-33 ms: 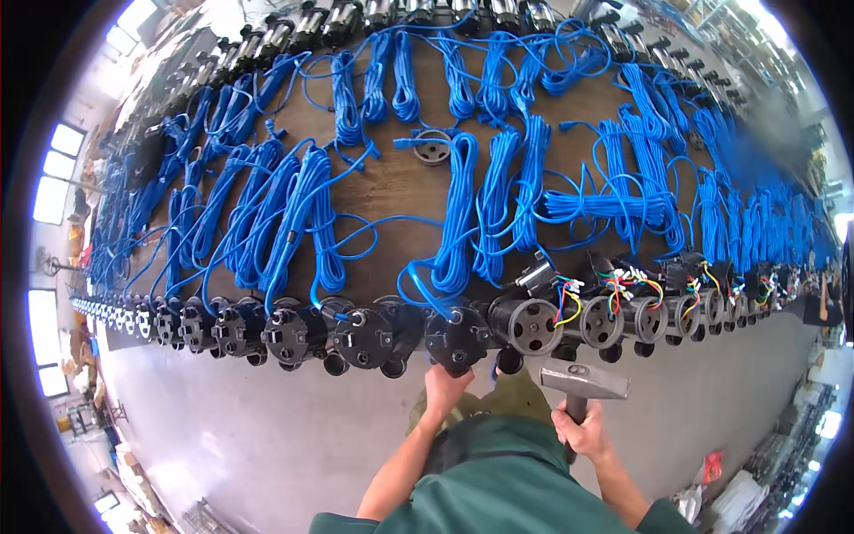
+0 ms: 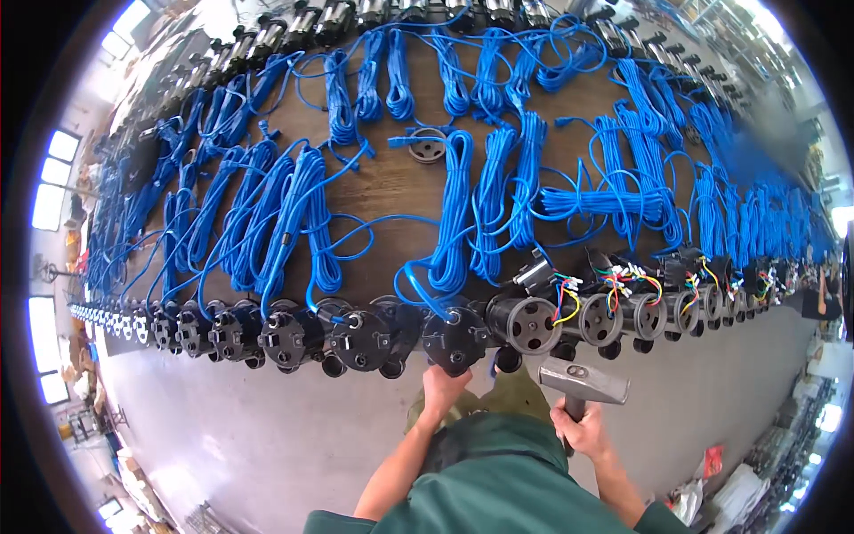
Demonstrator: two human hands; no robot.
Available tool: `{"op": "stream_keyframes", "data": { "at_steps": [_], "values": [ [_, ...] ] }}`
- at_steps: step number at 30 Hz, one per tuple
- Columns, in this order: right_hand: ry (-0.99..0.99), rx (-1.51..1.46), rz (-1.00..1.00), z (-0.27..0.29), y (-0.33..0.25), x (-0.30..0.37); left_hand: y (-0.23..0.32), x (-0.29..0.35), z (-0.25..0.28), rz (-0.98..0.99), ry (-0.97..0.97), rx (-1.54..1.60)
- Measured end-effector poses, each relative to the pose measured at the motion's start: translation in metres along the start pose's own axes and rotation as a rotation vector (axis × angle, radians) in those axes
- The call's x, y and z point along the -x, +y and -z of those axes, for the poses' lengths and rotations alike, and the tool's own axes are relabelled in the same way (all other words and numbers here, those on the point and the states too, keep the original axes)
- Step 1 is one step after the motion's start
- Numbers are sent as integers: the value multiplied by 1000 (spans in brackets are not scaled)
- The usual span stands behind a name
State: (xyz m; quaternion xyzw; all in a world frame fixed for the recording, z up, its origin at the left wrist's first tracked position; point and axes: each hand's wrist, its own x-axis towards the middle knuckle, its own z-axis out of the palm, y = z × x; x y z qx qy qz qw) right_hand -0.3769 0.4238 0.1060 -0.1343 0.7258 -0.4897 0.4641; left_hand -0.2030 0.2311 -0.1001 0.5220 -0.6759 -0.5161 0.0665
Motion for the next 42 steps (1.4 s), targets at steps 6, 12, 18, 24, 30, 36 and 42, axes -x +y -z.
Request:
{"op": "stream_keyframes", "data": {
  "at_steps": [6, 12, 18, 24, 30, 36, 42],
  "values": [
    [285, 111, 53, -18, 18, 5, 5, -3, 9, 2, -145, 106],
    [469, 252, 86, 0, 40, 14, 28, -2, 45, 88, -340, 151],
    [447, 383, 199, -4, 29, 16, -1, -7, 10, -32, -120, 8],
    [698, 669, 354, 92, -1, 4, 62, 17, 48, 50, -275, -566],
    [688, 952, 534, 224, -12, -29, 233, 57, 58, -489, -368, -37],
    [359, 1085, 767, 282, -25, -83, 303, -101, -50, -289, 7, -747],
    [275, 1142, 780, 286, -45, -93, 285, -138, -50, 186, -290, -464]
  ]
}}
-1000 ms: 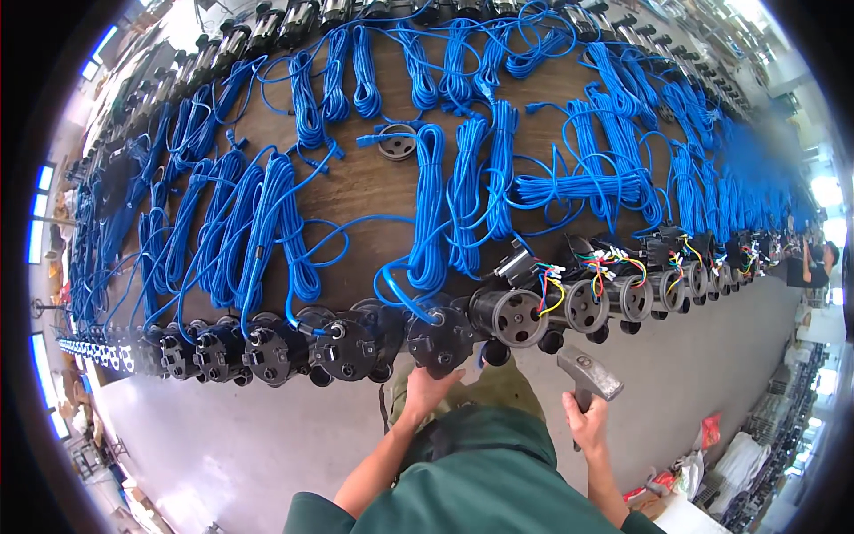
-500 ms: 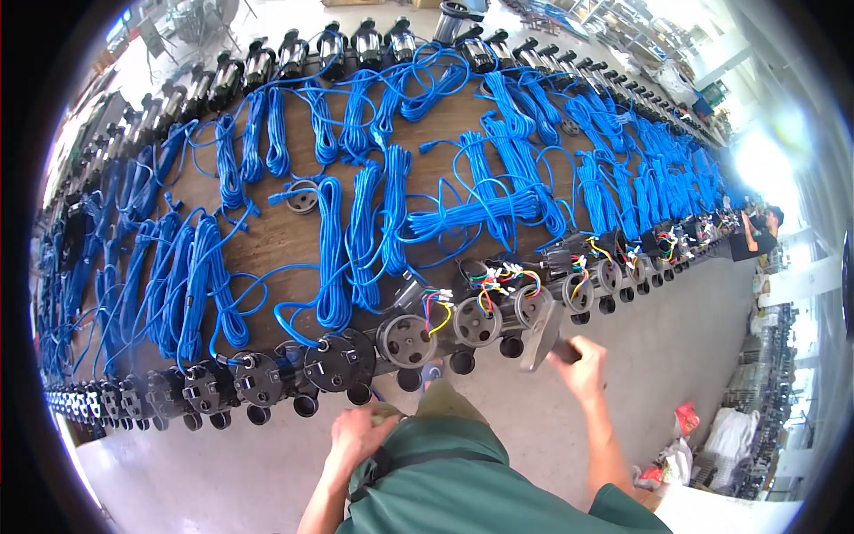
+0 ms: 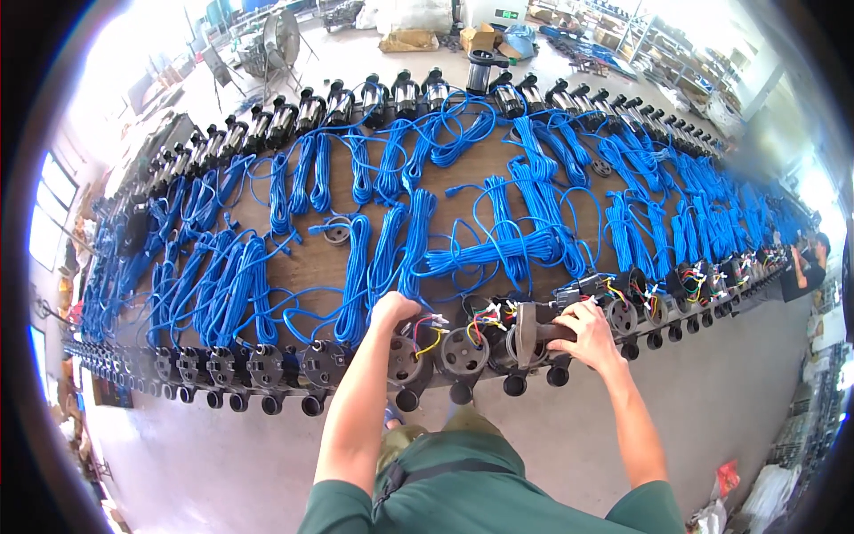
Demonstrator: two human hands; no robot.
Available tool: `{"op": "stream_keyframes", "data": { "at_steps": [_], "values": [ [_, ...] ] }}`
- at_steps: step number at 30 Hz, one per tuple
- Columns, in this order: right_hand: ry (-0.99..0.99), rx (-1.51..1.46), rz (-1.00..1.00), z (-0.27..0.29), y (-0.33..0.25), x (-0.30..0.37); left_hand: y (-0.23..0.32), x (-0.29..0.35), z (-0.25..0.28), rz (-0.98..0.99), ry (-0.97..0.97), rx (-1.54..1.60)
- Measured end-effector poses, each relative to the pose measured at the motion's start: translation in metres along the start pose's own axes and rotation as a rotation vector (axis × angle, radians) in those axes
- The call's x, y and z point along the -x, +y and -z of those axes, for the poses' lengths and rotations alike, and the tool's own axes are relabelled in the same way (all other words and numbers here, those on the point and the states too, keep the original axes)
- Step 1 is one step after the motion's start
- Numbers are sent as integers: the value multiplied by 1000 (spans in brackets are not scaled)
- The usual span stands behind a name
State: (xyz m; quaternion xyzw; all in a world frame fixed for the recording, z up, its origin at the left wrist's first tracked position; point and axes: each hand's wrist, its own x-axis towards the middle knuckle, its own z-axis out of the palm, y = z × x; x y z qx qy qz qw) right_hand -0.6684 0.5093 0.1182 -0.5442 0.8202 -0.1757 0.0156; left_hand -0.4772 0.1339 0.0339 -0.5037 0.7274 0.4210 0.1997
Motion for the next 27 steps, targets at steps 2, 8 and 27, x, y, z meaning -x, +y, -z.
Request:
{"op": "stream_keyframes", "data": {
  "at_steps": [2, 8, 27],
  "values": [
    [77, -6, -51, 11, -19, -3, 12, 31, 18, -19, -19, 122],
    [-4, -737, -243, 7, -115, -60, -32, 81, 44, -506, 197, 797],
    [-845, -2378, -256, -171, -169, -237, -45, 106, -18, -709, 138, 1608]
  ]
}}
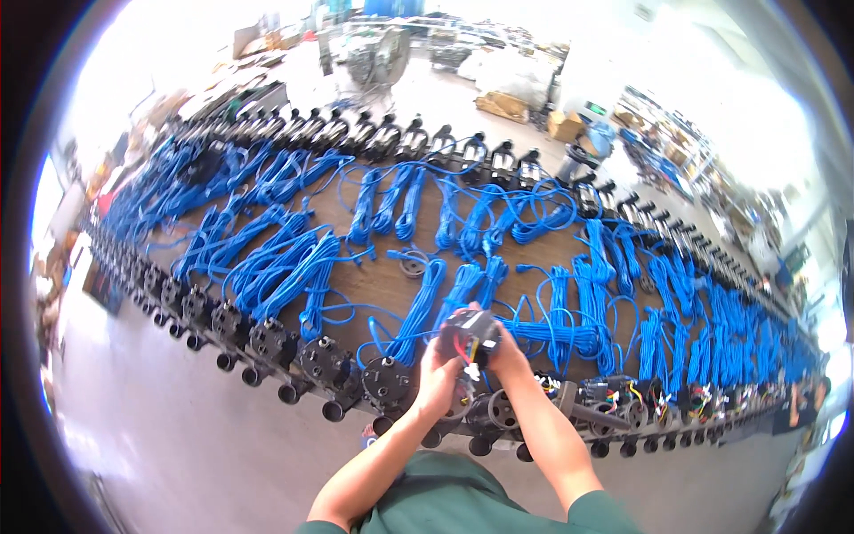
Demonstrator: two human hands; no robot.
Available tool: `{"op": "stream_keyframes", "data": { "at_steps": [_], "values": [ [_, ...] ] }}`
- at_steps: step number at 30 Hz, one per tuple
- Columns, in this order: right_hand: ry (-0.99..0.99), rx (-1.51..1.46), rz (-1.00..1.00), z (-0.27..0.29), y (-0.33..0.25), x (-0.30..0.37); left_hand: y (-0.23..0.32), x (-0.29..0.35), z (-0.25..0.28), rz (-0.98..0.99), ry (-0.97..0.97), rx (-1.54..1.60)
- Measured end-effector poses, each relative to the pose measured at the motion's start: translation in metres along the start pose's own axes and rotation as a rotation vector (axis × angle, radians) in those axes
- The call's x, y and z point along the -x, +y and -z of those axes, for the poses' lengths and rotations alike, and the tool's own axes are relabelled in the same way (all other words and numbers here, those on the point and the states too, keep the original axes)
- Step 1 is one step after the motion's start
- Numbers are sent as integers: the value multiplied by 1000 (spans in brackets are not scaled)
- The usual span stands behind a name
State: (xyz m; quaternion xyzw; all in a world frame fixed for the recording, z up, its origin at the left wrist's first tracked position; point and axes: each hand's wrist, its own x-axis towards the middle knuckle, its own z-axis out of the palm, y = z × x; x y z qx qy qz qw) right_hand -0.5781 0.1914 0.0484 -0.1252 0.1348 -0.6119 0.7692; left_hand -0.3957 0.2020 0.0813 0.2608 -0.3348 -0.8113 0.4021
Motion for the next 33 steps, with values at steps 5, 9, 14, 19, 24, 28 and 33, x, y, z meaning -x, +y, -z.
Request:
{"op": "stream_keyframes", "data": {
  "at_steps": [5, 9, 14, 19, 24, 28, 33],
  "values": [
    [241, 295, 259, -86, 1, 49, 1, 18, 26, -80, -315, -307],
    [196, 473, 230, -108, -3, 66, -25, -8, 30, -28, 63, -659],
    [169, 524, 199, -128, 9, 61, -32, -124, -4, 409, 227, -131],
    [188, 393, 201, -107, 8, 50, -13, -240, 24, 295, 569, 178],
    [297, 533, 277, -85, -15, 55, 98, -206, -53, -153, 42, -24],
    [243, 526, 259, -93, -8, 49, 156, -140, -86, 3, -288, -332],
    [451, 188, 342, -71, -8, 70, 70, -49, -23, -215, 88, -805]
  ]
}}
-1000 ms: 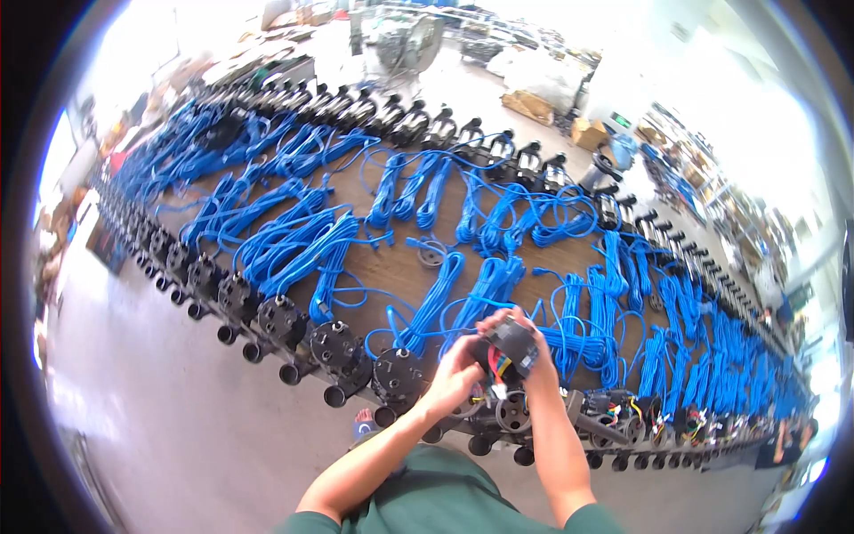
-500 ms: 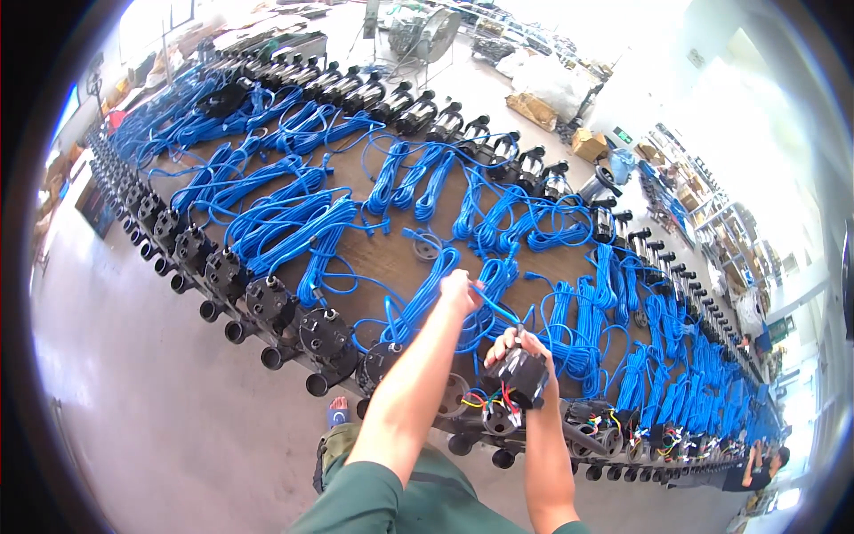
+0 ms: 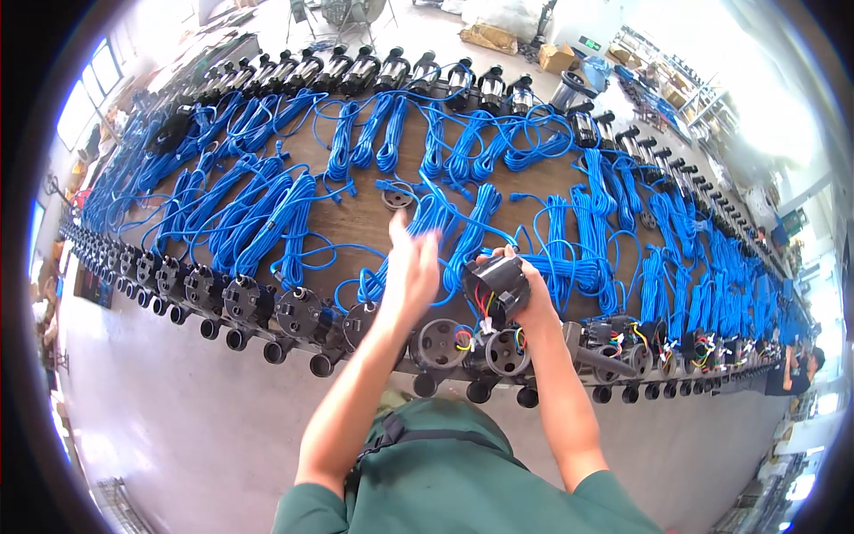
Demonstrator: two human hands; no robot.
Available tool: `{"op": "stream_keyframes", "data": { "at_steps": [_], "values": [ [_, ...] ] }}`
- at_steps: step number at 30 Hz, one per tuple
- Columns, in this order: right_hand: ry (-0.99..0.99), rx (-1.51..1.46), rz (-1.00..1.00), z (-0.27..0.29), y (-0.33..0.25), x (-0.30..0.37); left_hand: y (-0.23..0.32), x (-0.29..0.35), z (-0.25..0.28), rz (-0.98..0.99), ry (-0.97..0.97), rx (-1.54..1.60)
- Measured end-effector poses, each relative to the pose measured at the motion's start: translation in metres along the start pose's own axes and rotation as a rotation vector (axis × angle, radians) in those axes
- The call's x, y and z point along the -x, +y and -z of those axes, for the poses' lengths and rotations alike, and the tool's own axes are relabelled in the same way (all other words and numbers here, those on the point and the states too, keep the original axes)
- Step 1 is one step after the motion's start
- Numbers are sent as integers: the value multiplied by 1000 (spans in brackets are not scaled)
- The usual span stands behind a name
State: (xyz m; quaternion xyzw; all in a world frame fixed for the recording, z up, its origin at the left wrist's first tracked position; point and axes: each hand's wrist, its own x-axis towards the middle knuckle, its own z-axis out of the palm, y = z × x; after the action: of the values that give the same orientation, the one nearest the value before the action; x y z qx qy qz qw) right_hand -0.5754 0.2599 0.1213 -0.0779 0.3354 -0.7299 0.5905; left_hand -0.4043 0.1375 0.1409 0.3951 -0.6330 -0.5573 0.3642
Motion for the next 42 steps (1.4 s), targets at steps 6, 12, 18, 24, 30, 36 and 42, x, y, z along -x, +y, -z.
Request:
{"op": "stream_keyframes", "data": {
  "at_steps": [6, 12, 18, 24, 30, 36, 42],
  "values": [
    [-59, 215, -36, -4, 5, -14, -58, 60, 12, 483, -803, 423],
    [-220, 439, -118, -11, 7, -17, -47, 45, 22, 448, -1121, 680],
    [-202, 543, -85, -13, 14, -3, -18, 66, 17, 201, -581, -146],
    [-86, 854, 32, -3, 30, 7, -92, 96, -9, -245, -130, -309],
    [9, 843, 135, 14, 54, 5, -89, 114, -12, -272, 30, -507],
    [106, 1095, 278, 0, 61, 12, -95, 124, -9, 31, 10, -492],
    [180, 1263, 367, -1, 69, 20, -78, 109, -11, 190, -154, -666]
  ]
}}
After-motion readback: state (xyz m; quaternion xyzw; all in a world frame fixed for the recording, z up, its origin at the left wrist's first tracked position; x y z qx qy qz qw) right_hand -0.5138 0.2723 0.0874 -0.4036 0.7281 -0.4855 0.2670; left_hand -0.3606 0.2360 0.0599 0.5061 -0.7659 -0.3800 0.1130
